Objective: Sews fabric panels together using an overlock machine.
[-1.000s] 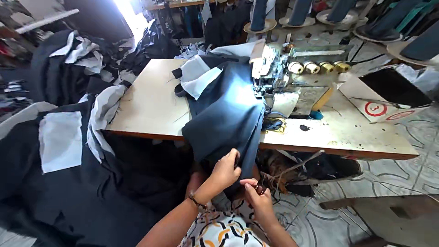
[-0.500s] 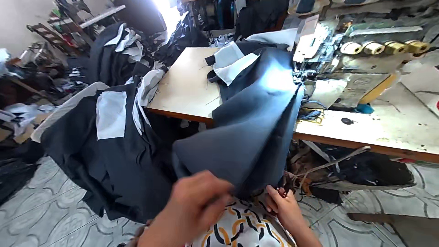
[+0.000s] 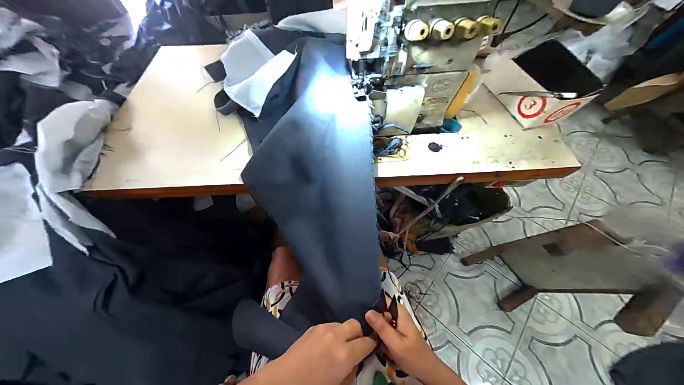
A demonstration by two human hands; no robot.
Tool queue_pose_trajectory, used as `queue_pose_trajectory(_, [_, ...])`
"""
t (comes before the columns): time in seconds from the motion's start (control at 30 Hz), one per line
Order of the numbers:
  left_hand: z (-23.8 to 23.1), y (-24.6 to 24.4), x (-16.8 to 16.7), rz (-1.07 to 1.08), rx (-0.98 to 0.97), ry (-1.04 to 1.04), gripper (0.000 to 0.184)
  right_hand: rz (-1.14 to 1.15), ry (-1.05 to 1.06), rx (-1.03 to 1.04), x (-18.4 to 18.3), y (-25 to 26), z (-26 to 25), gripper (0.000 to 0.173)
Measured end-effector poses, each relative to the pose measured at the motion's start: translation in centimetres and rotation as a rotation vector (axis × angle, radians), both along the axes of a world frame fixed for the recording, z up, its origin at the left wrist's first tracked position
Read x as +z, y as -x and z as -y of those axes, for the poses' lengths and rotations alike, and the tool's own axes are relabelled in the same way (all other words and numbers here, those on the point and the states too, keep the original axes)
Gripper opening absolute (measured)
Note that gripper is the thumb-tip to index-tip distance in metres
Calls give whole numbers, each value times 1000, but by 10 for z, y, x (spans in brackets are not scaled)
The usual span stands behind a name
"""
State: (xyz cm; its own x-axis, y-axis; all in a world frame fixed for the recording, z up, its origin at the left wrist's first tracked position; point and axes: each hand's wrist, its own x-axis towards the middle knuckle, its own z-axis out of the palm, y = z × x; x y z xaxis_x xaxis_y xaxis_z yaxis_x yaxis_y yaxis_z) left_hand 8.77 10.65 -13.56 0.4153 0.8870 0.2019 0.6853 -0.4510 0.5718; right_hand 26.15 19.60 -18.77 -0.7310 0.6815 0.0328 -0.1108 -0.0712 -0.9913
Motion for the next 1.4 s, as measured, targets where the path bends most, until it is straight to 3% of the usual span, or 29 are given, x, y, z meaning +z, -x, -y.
queue_pose_trajectory(0.13, [-38, 31, 29, 6, -230, 287, 21, 91, -32, 2, 0, -5, -10, 9])
queue_pose_trajectory(0.17, [-59, 43, 44, -27, -195, 267, 21, 101, -47, -4, 0, -5, -13, 11])
queue_pose_trajectory(0.27, [-145, 82, 97, -261, 226, -18, 36, 105, -57, -21, 0, 4, -31, 12])
queue_pose_trajectory(0.33, [-203, 116, 115, -467, 437, -167, 52, 82, -46, -26, -3, 14, -47, 14])
queue_pose_trajectory(0.43, [-250, 144, 143, -571, 559, 184, 75, 82, 57, -63, -8, 29, -71, 14])
queue_pose_trajectory(0.57, [-301, 168, 147, -710, 559, 390, 109, 87, 125, -86, -12, 49, -100, 12])
queue_pose_trajectory(0.63, [-321, 179, 146, -696, 577, 426, 117, 78, 133, -92, -13, 59, -114, 12])
queue_pose_trajectory(0.97, [-402, 226, 134, -632, 685, 384, 108, 29, 13, -163, 12, 105, -175, 15])
queue_pose_trajectory(1.07, [-400, 218, 133, -515, 826, 256, 94, -12, 49, -221, 28, 120, -184, 15])
queue_pose_trajectory(1.13, [-388, 205, 135, -439, 879, 52, 79, -50, 115, -237, 41, 131, -189, 20])
queue_pose_trajectory(1.27, [-332, 169, 118, -356, 704, -316, 35, -107, 231, -271, 63, 145, -199, 28])
queue_pose_trajectory(1.4, [-228, 114, 67, -296, 506, -323, 47, -232, 277, -285, 60, 144, -200, 30])
